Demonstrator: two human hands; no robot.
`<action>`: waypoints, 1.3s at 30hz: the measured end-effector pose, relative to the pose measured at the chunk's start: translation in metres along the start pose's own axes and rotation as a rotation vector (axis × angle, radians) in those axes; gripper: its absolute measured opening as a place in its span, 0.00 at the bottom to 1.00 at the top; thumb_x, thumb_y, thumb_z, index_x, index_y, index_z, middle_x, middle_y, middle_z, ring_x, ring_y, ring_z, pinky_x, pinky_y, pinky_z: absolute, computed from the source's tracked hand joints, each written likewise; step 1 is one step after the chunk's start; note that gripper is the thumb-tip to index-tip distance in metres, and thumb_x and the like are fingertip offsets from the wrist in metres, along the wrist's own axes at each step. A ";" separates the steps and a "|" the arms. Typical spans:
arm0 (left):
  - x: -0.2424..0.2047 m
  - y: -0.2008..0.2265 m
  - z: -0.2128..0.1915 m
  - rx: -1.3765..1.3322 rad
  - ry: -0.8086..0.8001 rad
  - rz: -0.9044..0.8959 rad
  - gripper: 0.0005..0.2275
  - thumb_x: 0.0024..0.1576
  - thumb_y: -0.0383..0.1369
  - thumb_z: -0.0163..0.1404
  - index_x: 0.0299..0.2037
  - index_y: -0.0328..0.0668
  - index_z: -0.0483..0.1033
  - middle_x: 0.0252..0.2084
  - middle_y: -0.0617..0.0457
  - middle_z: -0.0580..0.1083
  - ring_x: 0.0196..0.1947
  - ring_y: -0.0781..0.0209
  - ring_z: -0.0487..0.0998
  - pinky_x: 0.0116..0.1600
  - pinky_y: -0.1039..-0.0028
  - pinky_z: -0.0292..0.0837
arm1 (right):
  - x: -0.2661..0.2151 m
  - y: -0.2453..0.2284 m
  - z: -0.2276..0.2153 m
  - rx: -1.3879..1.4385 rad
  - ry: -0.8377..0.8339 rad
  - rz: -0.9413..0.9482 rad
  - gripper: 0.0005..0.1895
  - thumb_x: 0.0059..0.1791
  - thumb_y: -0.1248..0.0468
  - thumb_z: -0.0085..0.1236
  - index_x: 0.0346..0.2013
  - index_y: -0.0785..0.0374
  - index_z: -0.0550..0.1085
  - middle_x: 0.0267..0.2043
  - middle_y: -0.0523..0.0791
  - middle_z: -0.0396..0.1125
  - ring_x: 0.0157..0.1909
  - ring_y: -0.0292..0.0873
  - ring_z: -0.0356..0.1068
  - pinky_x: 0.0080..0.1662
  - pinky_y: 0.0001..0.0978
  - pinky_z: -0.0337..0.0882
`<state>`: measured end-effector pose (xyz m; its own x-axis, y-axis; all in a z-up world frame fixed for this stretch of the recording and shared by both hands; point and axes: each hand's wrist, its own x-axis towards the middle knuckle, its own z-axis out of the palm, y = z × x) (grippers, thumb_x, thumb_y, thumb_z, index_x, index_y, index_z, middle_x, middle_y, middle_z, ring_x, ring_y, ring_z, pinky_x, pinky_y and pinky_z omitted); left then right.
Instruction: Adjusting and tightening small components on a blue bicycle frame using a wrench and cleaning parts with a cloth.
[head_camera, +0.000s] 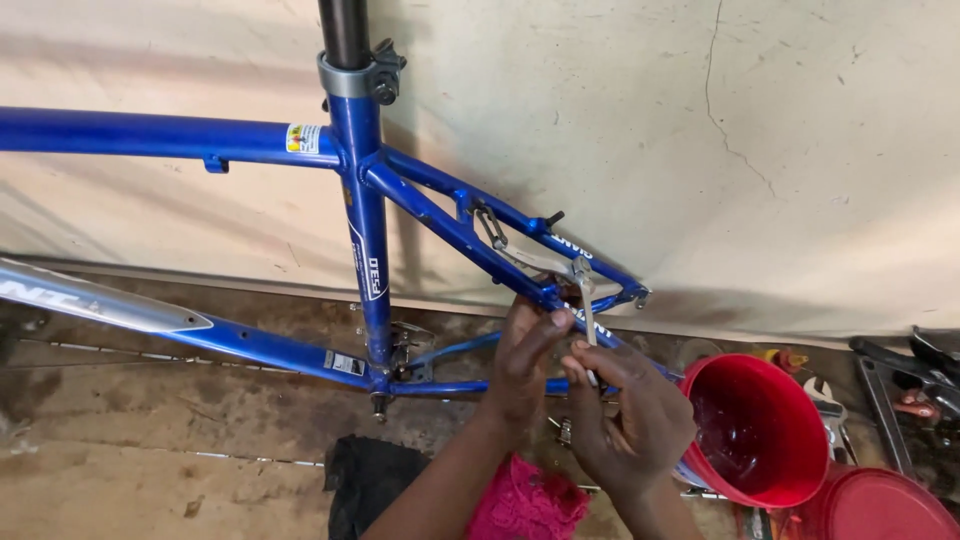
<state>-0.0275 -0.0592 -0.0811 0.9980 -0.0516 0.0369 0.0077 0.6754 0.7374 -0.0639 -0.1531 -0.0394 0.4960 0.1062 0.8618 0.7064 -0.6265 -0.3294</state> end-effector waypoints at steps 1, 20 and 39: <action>0.006 -0.002 0.000 -0.001 -0.005 0.004 0.21 0.53 0.42 0.50 0.55 0.44 0.67 0.46 0.54 0.71 0.46 0.61 0.71 0.51 0.68 0.66 | 0.000 0.000 0.000 -0.002 0.004 -0.005 0.04 0.47 0.70 0.61 0.33 0.66 0.74 0.34 0.51 0.75 0.34 0.46 0.78 0.36 0.31 0.76; 0.035 0.006 0.006 -0.247 0.013 -0.042 0.13 0.54 0.32 0.56 0.46 0.33 0.77 0.37 0.46 0.77 0.39 0.56 0.78 0.44 0.68 0.74 | 0.012 0.003 0.001 -0.032 -0.186 0.116 0.15 0.54 0.57 0.44 0.42 0.63 0.75 0.36 0.47 0.72 0.35 0.45 0.73 0.34 0.34 0.69; 0.039 -0.015 0.000 -0.402 -0.165 0.022 0.26 0.53 0.34 0.53 0.61 0.28 0.66 0.39 0.37 0.76 0.39 0.59 0.78 0.48 0.73 0.72 | 0.051 0.013 0.016 -0.180 -0.191 -0.153 0.08 0.53 0.60 0.49 0.34 0.57 0.74 0.21 0.47 0.60 0.23 0.55 0.67 0.25 0.44 0.65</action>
<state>0.0111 -0.0712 -0.0904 0.9751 -0.1283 0.1810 0.0425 0.9088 0.4151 -0.0217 -0.1436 -0.0055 0.4892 0.3423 0.8022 0.6876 -0.7172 -0.1133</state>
